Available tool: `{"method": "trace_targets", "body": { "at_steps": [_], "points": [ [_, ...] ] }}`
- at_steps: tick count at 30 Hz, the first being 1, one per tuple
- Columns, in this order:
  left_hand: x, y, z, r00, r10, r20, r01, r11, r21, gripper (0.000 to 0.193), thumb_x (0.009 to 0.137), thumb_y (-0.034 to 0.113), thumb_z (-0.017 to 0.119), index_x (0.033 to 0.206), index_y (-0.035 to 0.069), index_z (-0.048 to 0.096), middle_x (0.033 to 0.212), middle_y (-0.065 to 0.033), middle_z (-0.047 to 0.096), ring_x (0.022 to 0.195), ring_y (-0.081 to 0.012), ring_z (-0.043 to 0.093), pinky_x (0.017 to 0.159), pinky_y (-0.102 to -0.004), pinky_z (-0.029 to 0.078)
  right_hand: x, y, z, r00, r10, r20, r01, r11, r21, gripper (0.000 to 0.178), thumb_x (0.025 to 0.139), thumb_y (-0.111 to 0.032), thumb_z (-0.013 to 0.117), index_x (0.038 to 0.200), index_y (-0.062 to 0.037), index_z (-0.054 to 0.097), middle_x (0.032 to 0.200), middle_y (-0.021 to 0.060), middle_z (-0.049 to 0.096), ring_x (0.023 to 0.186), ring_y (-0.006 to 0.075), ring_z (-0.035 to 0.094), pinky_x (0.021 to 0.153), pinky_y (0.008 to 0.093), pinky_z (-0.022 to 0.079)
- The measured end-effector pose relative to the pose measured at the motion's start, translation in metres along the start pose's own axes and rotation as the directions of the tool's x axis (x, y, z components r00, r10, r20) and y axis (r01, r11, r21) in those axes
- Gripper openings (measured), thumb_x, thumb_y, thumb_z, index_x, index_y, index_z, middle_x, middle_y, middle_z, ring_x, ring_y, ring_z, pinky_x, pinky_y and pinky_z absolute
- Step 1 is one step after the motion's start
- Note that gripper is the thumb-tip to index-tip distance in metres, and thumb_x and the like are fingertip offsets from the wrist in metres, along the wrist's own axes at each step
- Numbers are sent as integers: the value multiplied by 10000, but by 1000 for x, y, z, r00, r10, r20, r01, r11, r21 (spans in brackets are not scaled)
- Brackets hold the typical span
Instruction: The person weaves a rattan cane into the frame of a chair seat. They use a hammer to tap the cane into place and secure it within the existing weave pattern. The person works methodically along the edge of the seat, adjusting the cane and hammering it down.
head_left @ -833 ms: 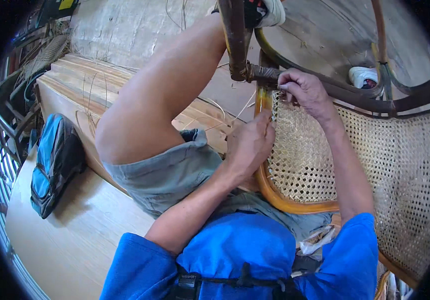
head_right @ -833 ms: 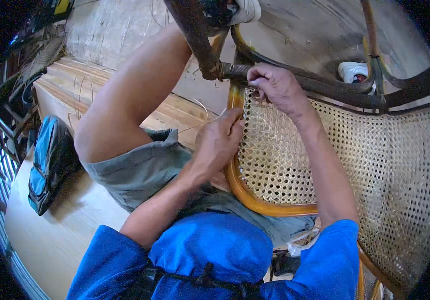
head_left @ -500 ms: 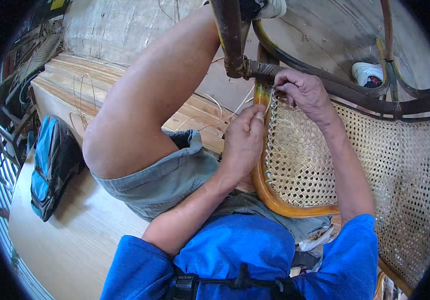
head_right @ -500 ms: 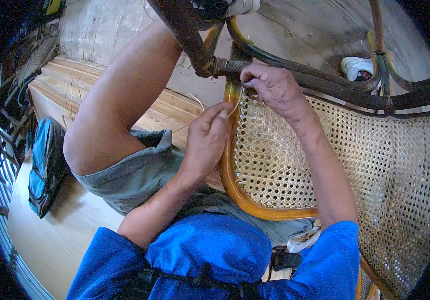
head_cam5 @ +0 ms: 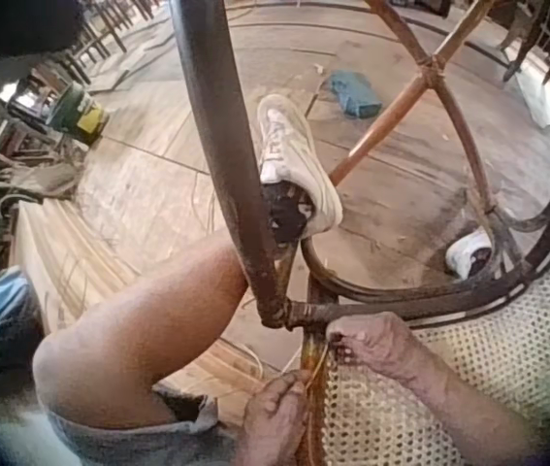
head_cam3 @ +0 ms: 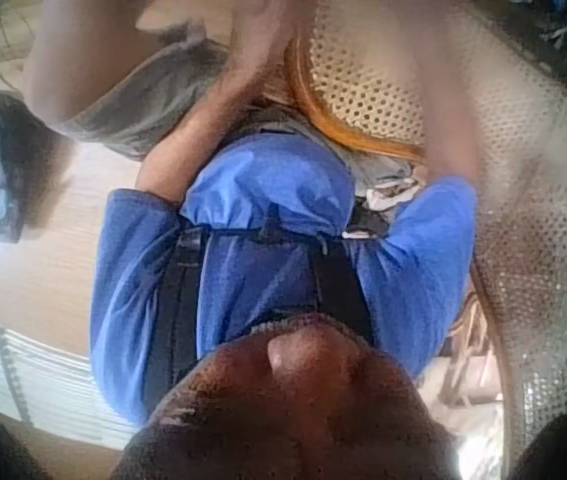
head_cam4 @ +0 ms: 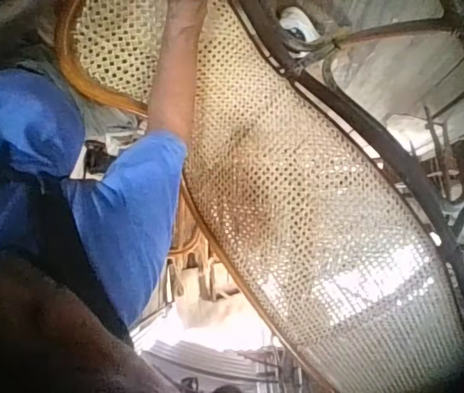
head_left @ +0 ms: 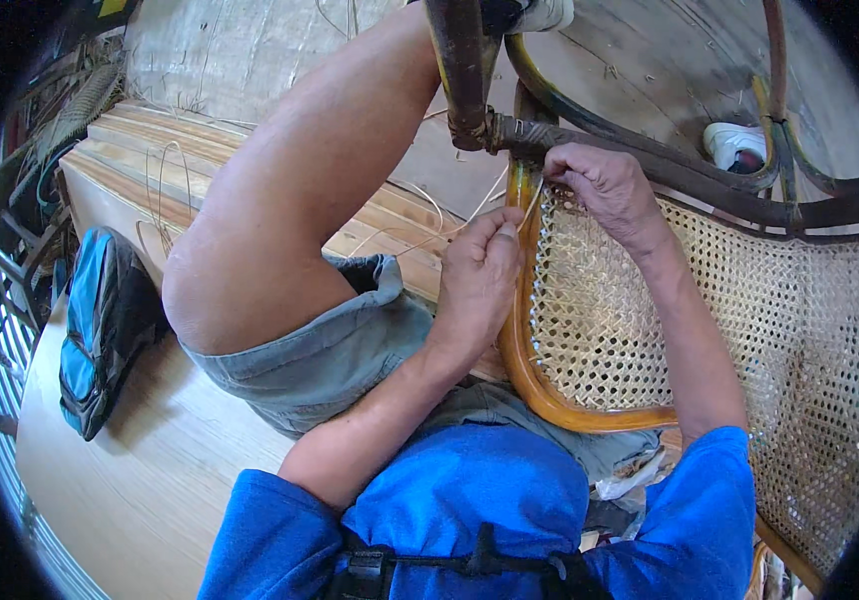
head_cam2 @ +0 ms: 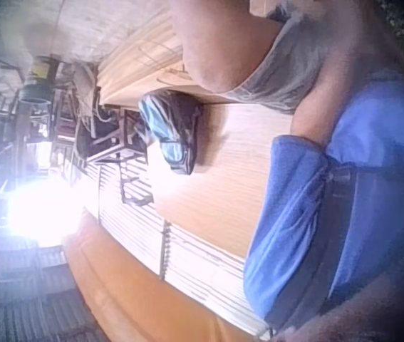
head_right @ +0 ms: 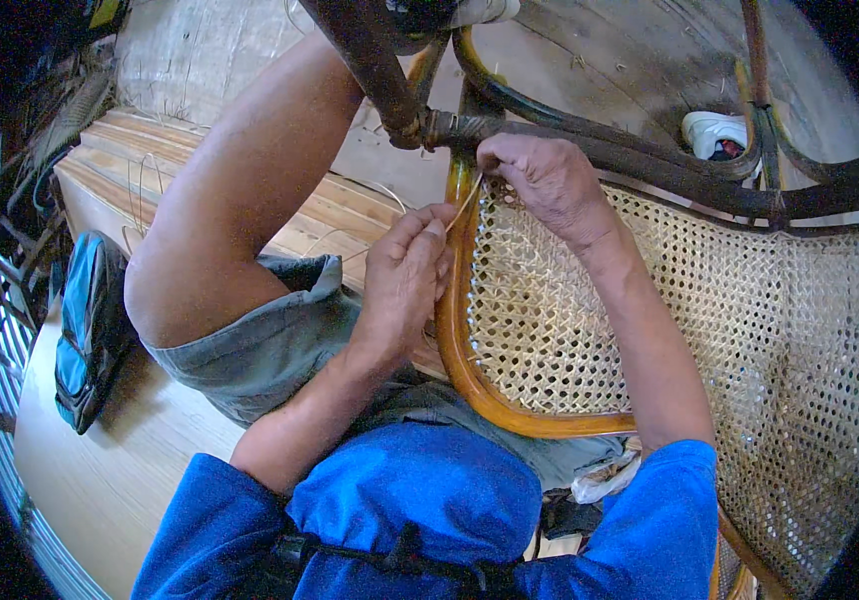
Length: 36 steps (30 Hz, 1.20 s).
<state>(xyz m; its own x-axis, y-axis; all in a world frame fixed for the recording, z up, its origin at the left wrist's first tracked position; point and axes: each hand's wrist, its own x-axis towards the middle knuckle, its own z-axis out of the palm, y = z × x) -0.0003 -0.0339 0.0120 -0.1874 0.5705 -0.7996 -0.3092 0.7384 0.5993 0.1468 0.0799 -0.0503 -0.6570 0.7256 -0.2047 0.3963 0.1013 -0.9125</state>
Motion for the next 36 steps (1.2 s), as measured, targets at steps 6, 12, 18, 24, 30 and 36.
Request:
{"method": "trace_targets", "body": {
  "at_steps": [6,12,18,24,30,36],
  "points": [
    [-4,-9,0,990,129,58,-140,947,290,320,928,157,460,1153,-44,565,917,-187,646,833,-234,636,758,-326,491,2,-7,3,999,20,-30,-23,996,-90,127,821,-51,587,947,-64,582,853,114,637,777,292,640,670,344,498],
    [-10,0,7,962,223,156,-270,854,444,329,921,117,466,1172,-80,547,931,-129,620,799,-164,586,721,-292,475,-3,-9,13,986,-69,-153,40,982,-184,154,808,-55,599,959,-83,599,874,117,634,769,317,634,648,361,508],
    [-12,11,14,977,88,195,-180,829,530,343,900,107,467,1192,-61,536,983,-250,641,868,-247,651,766,-355,495,-3,-7,15,982,-119,-143,82,967,-241,207,801,-62,598,1005,-85,613,877,125,628,772,321,633,658,370,517],
    [-12,10,14,970,121,213,-216,832,511,348,887,106,469,1189,-52,536,973,-278,628,865,-323,656,743,-375,500,-2,-7,11,980,-196,-25,177,927,-330,201,830,-66,524,1013,-58,606,946,134,609,850,319,623,699,359,516],
    [-12,15,18,970,110,216,-215,803,556,340,881,109,459,1176,-39,541,832,-296,604,765,-399,635,646,-445,498,0,-14,3,983,-120,137,166,902,-398,250,788,51,531,1012,-34,601,971,145,584,889,308,603,757,336,493],
    [-11,10,18,964,153,217,-251,791,558,343,877,108,464,1179,-37,535,791,-299,594,734,-418,622,616,-469,490,1,-8,-3,965,-167,201,236,886,-399,232,817,-30,499,1028,-40,594,996,149,573,895,316,612,760,357,511]
  ]
}}
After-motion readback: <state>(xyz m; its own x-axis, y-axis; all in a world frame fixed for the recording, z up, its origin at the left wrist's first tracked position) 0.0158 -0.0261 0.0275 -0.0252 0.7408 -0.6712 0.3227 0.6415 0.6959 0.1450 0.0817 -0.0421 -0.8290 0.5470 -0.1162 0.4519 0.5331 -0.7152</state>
